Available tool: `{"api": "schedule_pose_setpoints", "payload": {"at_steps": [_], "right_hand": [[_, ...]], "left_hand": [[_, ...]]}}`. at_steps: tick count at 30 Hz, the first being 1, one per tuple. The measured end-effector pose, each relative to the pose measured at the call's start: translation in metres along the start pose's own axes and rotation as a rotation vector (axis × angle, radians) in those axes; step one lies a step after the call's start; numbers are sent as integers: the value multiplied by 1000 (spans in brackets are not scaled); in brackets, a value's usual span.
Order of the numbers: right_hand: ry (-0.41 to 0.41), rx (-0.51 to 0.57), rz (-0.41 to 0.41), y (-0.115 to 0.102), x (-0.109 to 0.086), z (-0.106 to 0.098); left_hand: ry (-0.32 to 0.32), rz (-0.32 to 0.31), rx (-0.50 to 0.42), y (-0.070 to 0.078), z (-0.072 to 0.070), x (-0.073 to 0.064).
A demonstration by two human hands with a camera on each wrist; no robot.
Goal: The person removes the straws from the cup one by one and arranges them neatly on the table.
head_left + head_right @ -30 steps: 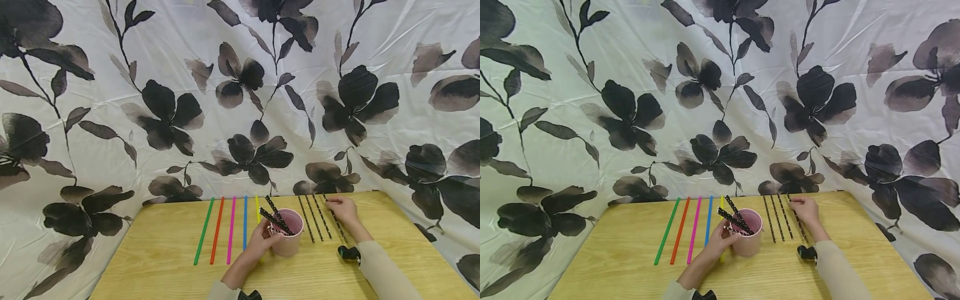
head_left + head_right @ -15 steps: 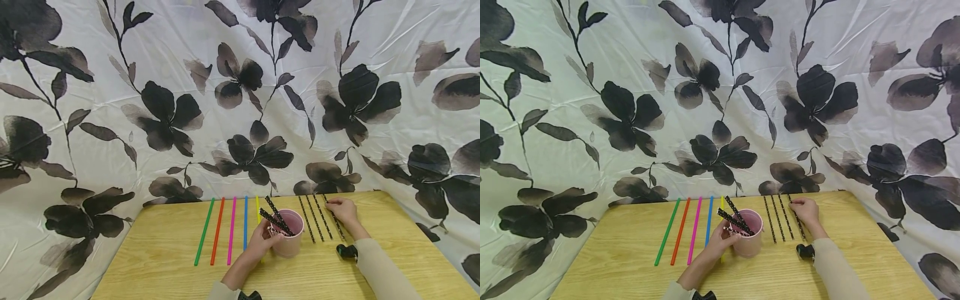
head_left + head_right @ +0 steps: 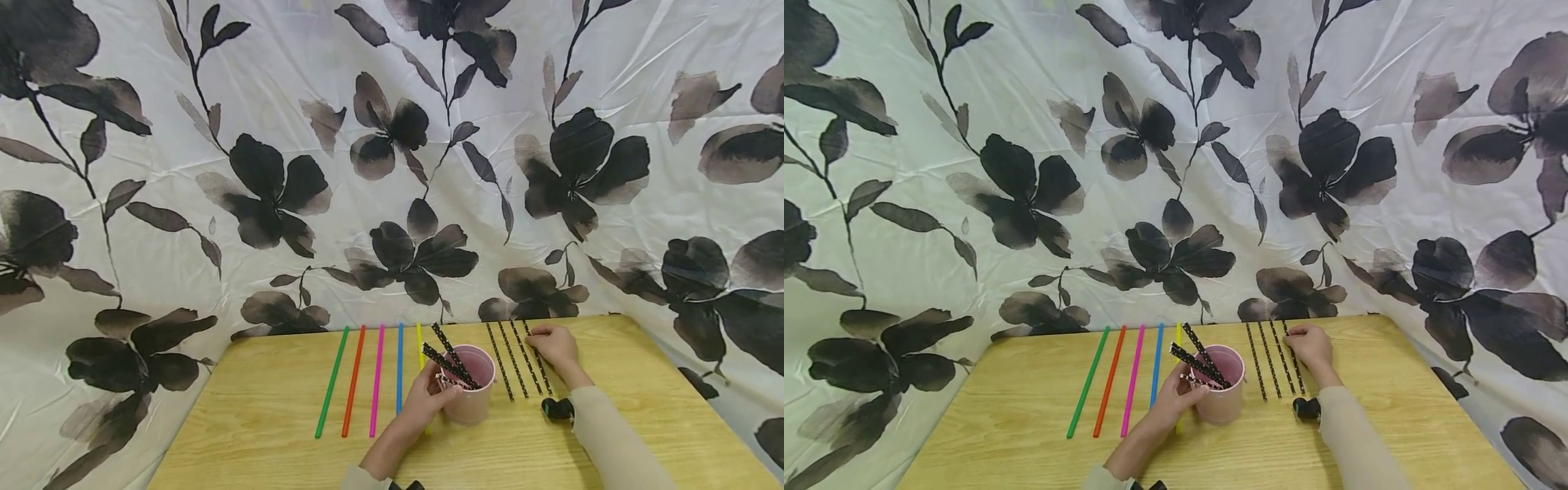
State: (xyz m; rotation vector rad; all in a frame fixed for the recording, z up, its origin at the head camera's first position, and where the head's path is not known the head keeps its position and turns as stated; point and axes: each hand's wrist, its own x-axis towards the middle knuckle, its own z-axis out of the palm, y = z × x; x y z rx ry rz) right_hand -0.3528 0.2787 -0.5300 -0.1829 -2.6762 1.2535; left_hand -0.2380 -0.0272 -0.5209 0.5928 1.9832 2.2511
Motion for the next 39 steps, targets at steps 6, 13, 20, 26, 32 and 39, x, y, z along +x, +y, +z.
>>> {"api": "schedule_pose_setpoints", "payload": {"at_steps": [6, 13, 20, 26, 32, 39], "right_hand": [[-11, -6, -40, -6, 2, -4], [-12, -24, -39, -5, 1, -3], [-19, -41, -33, -3, 2, -3], [-13, -54, -37, -3, 3, -4], [2, -53, -26, -1, 1, -3], [24, -59, -25, 2, -2, 0]], "left_hand": [[4, 12, 1, 4, -2, 2], [0, 5, 11, 5, -2, 2], [-20, 3, 18, 3, -2, 2], [-18, 6, 9, 5, -1, 2], [-17, 7, 17, 3, -1, 3], [-3, -14, 12, 1, 0, 0]]}}
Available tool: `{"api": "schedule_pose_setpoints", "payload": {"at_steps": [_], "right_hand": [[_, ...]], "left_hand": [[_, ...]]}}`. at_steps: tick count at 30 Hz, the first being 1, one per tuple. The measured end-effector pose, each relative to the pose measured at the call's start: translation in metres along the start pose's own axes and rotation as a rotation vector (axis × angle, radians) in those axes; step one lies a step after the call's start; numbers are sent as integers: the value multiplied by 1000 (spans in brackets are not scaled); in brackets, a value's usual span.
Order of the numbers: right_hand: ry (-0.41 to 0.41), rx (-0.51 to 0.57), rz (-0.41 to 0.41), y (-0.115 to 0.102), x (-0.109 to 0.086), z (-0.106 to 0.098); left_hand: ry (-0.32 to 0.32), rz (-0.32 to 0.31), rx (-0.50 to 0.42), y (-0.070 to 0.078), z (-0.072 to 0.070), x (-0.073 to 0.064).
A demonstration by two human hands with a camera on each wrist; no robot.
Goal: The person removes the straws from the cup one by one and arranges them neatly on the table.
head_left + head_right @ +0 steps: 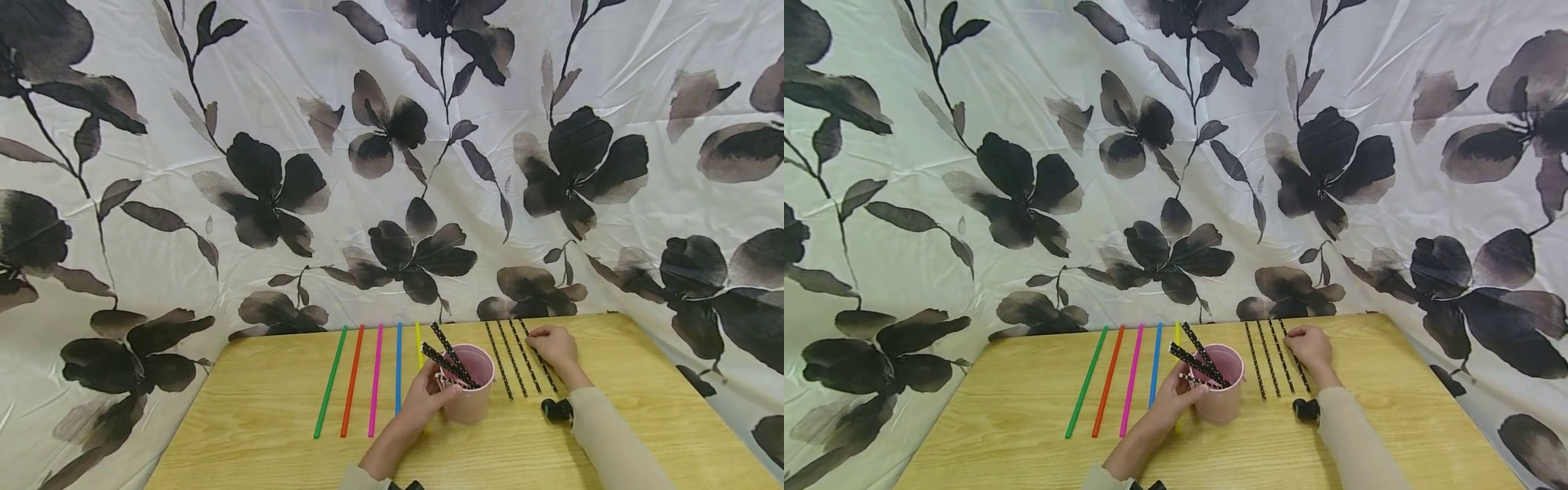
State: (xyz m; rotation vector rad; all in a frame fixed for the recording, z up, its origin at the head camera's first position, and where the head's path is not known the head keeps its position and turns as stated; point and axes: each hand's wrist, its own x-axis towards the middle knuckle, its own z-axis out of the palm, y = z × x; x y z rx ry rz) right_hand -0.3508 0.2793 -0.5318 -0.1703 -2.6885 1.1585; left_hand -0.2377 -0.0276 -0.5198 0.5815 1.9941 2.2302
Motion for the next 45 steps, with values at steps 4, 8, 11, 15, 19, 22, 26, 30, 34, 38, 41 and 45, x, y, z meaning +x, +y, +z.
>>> {"api": "schedule_pose_setpoints", "payload": {"at_steps": [4, 8, 11, 15, 19, 22, 26, 30, 34, 38, 41, 45], "right_hand": [[5, 11, 0, 1, 1, 0], [-3, 16, 9, 1, 2, -1], [-4, 16, 10, 1, 3, -1], [-7, 14, 13, 1, 3, -1], [1, 23, 8, 1, 4, 0], [19, 32, 10, 2, 4, 0], [40, 72, 37, 3, 4, -1], [49, 180, 78, 2, 5, -3], [66, 263, 87, -7, 3, -5], [45, 326, 26, -31, -3, -9], [-24, 381, -40, -55, -12, -14], [-104, 409, -114, -86, -29, -21]], "left_hand": [[0, -2, -6, 0, 1, 1], [-3, -9, -9, 0, 1, 2], [-2, 0, -8, -1, 1, 3], [-4, 9, -5, -3, 1, 3], [-6, 18, 2, -4, 0, 4], [-6, 20, 3, -3, 0, 4], [-10, 20, 4, -3, 1, 6], [-12, 21, 5, -4, 1, 9], [-9, -1, 2, -5, 0, 9], [12, -31, 21, -1, -1, 12], [11, -39, 33, 2, -3, 14], [-31, -49, 19, 0, -5, 14]]}}
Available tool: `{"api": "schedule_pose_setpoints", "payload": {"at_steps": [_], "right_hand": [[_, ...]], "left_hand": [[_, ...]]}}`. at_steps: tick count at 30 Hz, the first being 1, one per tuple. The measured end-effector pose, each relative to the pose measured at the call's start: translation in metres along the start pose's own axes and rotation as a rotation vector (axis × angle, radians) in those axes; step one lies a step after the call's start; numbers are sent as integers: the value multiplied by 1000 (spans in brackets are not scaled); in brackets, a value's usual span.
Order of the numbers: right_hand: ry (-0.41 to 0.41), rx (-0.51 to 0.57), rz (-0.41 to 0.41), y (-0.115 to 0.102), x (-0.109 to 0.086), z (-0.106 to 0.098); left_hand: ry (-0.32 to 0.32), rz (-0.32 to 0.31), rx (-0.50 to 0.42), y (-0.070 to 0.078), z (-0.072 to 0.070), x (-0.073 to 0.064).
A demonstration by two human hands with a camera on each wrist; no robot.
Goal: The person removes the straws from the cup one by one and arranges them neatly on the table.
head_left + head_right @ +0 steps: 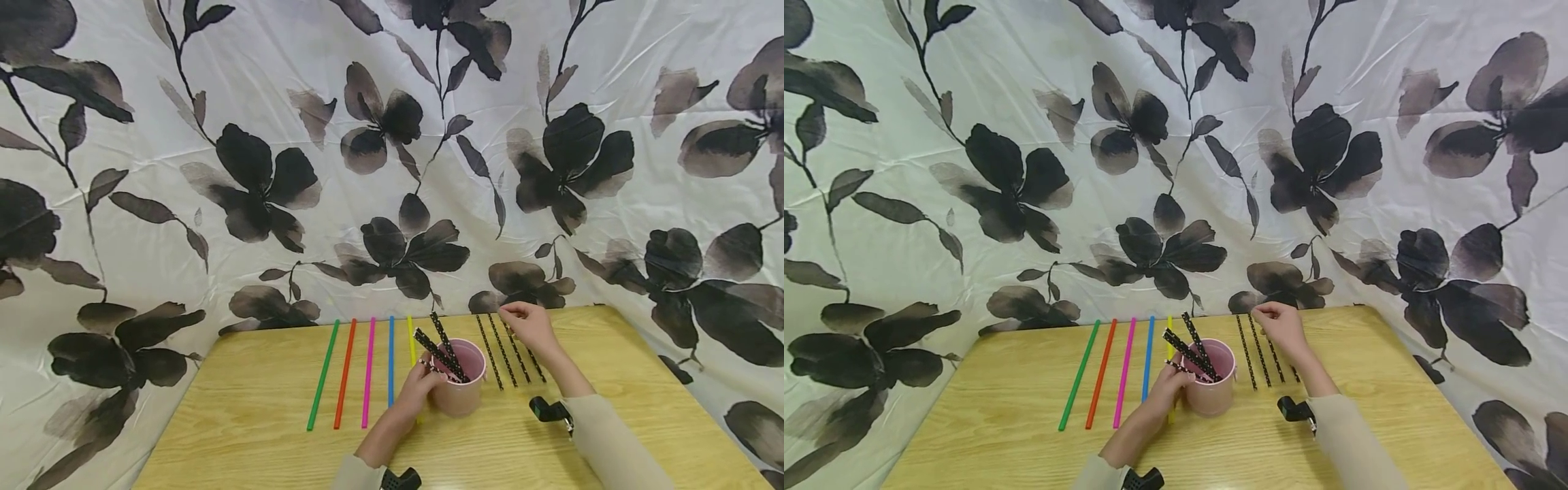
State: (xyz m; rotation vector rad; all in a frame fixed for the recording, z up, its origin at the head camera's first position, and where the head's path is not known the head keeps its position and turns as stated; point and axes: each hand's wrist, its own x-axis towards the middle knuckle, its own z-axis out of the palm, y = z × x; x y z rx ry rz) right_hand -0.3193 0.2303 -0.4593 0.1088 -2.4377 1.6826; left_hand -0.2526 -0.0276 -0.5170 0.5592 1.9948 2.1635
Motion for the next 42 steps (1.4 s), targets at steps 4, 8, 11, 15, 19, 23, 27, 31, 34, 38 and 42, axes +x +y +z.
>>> {"api": "schedule_pose_setpoints", "payload": {"at_steps": [4, 8, 11, 15, 19, 23, 27, 31, 34, 38, 42], "right_hand": [[-63, 2, -48, -25, -17, 11], [-140, 3, -73, -41, -29, 25], [-179, -3, -65, -46, -32, 35], [-199, -42, -71, -46, -31, 46], [-233, -47, -71, -44, -31, 55], [-278, 0, -54, -44, -30, 61], [-274, -39, -68, -50, -29, 64], [-261, -81, -85, -52, -27, 66], [-261, -71, -83, -51, -27, 67], [-255, -28, -70, -49, -28, 67], [-244, 7, -65, -52, -28, 65]], "left_hand": [[-7, -9, -33, 0, 1, -3], [44, -25, -59, 2, 4, -8], [104, -34, -55, 4, 9, -14], [201, -1, -55, 8, 18, -22], [257, 4, -52, 10, 28, -27], [253, -1, -27, 9, 31, -28], [215, 4, -21, 9, 28, -28], [191, 2, -9, 8, 24, -27], [200, -13, -8, 8, 22, -27], [218, -29, -23, 8, 23, -29], [244, -26, -28, 8, 24, -31]]}}
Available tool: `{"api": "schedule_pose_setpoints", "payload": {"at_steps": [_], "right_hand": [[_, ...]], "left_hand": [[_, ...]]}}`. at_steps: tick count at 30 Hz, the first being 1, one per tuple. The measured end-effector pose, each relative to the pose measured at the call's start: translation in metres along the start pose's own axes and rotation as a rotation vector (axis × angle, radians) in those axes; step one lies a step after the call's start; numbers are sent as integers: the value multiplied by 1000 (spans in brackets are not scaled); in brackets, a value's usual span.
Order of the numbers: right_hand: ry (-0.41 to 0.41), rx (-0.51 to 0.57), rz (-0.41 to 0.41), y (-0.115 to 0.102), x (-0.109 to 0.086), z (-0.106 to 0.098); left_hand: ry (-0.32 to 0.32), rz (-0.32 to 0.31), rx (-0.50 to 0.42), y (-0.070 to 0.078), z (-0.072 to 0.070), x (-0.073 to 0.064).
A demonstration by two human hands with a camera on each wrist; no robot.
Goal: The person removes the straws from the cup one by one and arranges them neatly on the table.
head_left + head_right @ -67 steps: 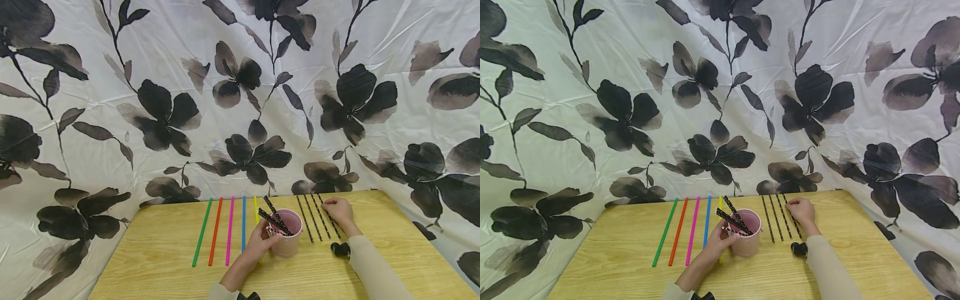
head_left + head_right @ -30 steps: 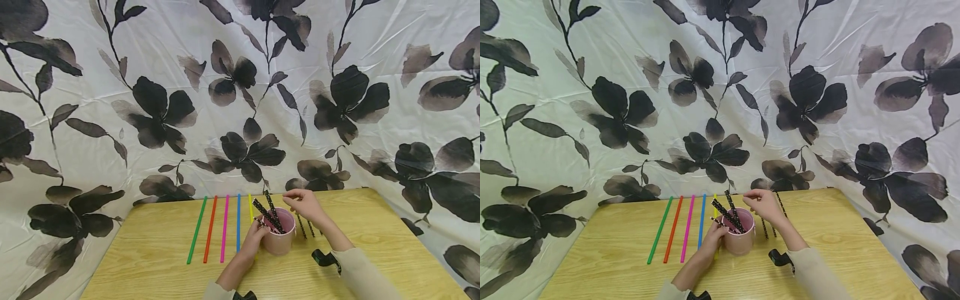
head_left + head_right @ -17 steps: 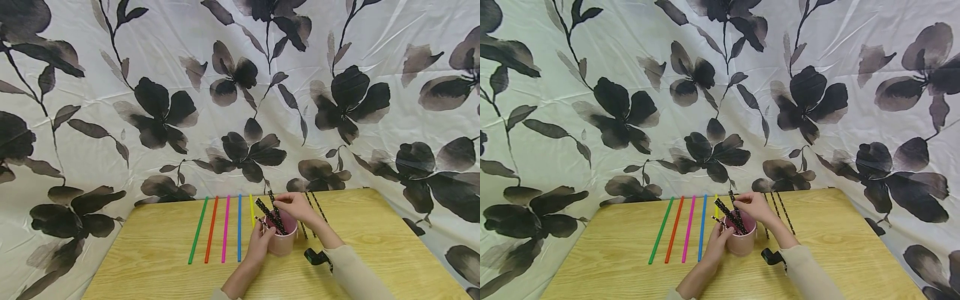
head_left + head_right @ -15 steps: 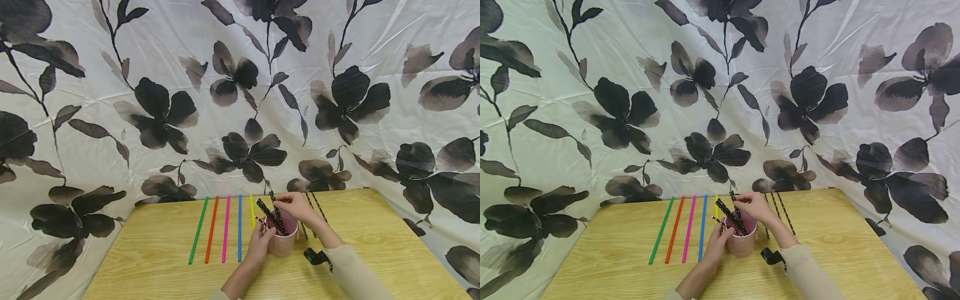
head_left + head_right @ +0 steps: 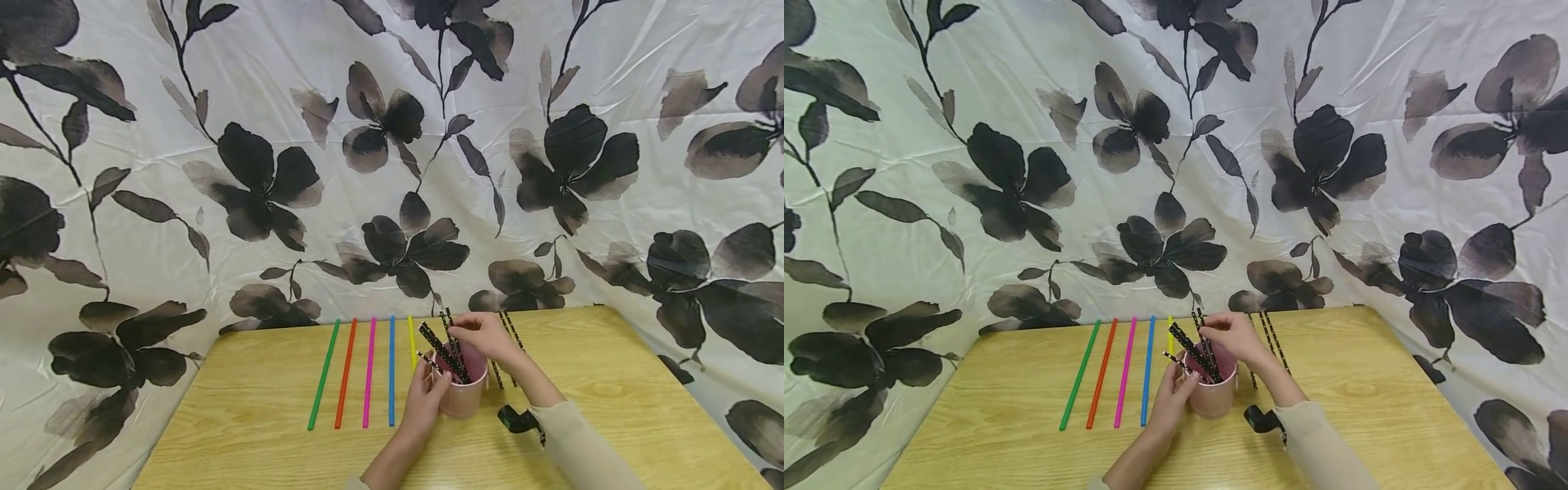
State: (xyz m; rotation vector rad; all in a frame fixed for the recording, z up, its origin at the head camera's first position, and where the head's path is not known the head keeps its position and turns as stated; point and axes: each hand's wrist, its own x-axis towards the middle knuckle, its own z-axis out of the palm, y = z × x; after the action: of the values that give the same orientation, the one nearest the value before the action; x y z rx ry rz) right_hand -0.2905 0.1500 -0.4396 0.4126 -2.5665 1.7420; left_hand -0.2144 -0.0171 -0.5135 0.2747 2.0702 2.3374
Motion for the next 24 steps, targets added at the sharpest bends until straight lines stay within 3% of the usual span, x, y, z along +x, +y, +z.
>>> {"api": "schedule_pose_setpoints", "payload": {"at_steps": [8, 13, 24], "right_hand": [[36, -21, -2, -11, -1, -10], [17, -29, 40, -19, 1, -13], [-165, -81, 157, -40, 11, -21]], "left_hand": [[11, 16, 4, -1, 3, -1], [7, 25, 4, -2, 5, -1], [4, 13, 40, -3, 1, 2]]}}
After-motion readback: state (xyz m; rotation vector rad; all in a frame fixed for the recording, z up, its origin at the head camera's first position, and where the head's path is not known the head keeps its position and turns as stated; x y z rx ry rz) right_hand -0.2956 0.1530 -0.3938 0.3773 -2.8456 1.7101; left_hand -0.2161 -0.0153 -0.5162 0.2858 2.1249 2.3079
